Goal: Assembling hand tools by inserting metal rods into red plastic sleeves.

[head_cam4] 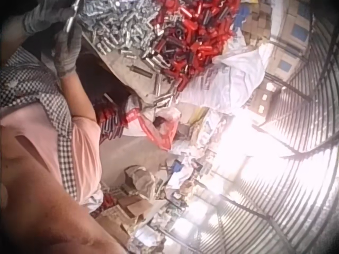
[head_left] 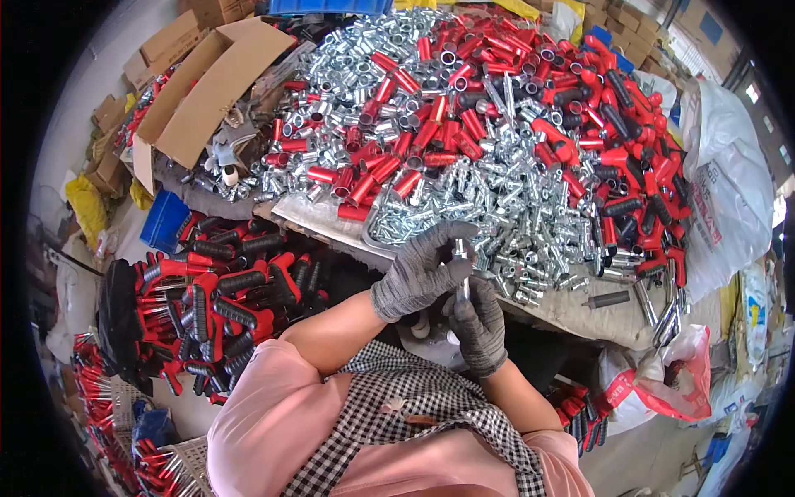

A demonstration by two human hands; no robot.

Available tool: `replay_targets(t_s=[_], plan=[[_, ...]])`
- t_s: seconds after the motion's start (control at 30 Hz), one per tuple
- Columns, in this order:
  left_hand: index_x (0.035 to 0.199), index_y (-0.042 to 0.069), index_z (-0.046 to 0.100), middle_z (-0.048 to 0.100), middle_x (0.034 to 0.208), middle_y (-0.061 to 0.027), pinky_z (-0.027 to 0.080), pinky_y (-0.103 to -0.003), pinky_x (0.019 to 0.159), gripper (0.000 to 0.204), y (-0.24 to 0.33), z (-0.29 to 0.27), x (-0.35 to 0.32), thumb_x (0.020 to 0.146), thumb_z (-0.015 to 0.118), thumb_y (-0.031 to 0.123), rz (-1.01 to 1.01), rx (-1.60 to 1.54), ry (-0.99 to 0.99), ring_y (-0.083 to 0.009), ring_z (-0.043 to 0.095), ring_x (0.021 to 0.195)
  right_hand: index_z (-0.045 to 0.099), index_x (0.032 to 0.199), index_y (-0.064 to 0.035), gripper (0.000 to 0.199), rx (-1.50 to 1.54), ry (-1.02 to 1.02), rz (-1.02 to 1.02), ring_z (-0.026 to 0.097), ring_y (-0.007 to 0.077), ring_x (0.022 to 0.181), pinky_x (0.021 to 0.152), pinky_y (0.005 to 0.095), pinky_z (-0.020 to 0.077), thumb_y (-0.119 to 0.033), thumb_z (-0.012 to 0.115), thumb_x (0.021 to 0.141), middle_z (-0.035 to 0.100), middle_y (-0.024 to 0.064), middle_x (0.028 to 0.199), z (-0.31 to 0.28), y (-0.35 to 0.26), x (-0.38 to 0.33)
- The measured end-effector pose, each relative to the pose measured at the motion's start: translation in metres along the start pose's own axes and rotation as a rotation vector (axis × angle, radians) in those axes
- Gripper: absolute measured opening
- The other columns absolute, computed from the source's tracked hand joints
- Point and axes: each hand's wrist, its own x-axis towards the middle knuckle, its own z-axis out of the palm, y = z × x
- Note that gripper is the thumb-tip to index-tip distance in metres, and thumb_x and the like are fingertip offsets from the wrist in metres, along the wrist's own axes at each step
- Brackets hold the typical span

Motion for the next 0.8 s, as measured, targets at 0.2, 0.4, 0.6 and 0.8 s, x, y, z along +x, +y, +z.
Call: replay_targets(t_s=[0.2, 0.4, 0.6, 0.8], plan=[[0.128, 0.005, 0.051, 0.059, 0.097, -0.0026, 0.045, -0.025, 0.082, 0.044, -0.003, 0.004, -0.007, 0.088, 0.064, 0.015, -0.130, 0.024, 0.100, -0.0100, 0.055, 0.092, 0.047, 0.121, -0.0004, 0.040, -0.025, 0.033, 0.006, 0.057, 0.0088, 0.077, 0.068, 0.0219, 0.0479, -0.022, 0.062, 0.091, 0.059, 0.0060, 0.093, 0.004, 0.009, -0.005], [0.129, 0.007, 0.048, 0.062, 0.098, -0.0046, 0.047, -0.025, 0.079, 0.042, -0.010, 0.004, -0.014, 0.090, 0.062, 0.012, -0.142, -0.231, 0.028, -0.0102, 0.056, 0.090, 0.048, 0.119, 0.0026, 0.041, 0.089, -0.014, -0.019, 0.057, 0.0097, 0.079, 0.068, 0.0228, 0.0479, -0.021, 0.063, 0.090, 0.062, 0.0073, 0.095, 0.004, 0.015, -0.016], [0.122, 0.009, 0.053, 0.062, 0.095, -0.0054, 0.046, -0.030, 0.084, 0.041, -0.003, 0.018, -0.020, 0.083, 0.064, 0.008, -0.135, -0.212, 0.066, -0.0133, 0.057, 0.091, 0.049, 0.120, 0.0017, 0.042, 0.106, 0.048, 0.002, 0.055, 0.0092, 0.069, 0.058, 0.0228, 0.0445, -0.023, 0.064, 0.090, 0.063, 0.0058, 0.086, 0.010, 0.024, -0.026], [0.125, 0.009, 0.053, 0.061, 0.106, -0.0072, 0.046, -0.035, 0.088, 0.048, -0.001, 0.007, -0.021, 0.080, 0.069, 0.012, -0.188, -0.084, -0.163, -0.0176, 0.057, 0.100, 0.047, 0.125, -0.0009, 0.043, 0.118, 0.034, -0.044, 0.055, 0.0098, 0.069, 0.061, 0.0244, 0.0451, -0.022, 0.062, 0.091, 0.064, 0.0059, 0.088, 0.007, 0.031, -0.026]])
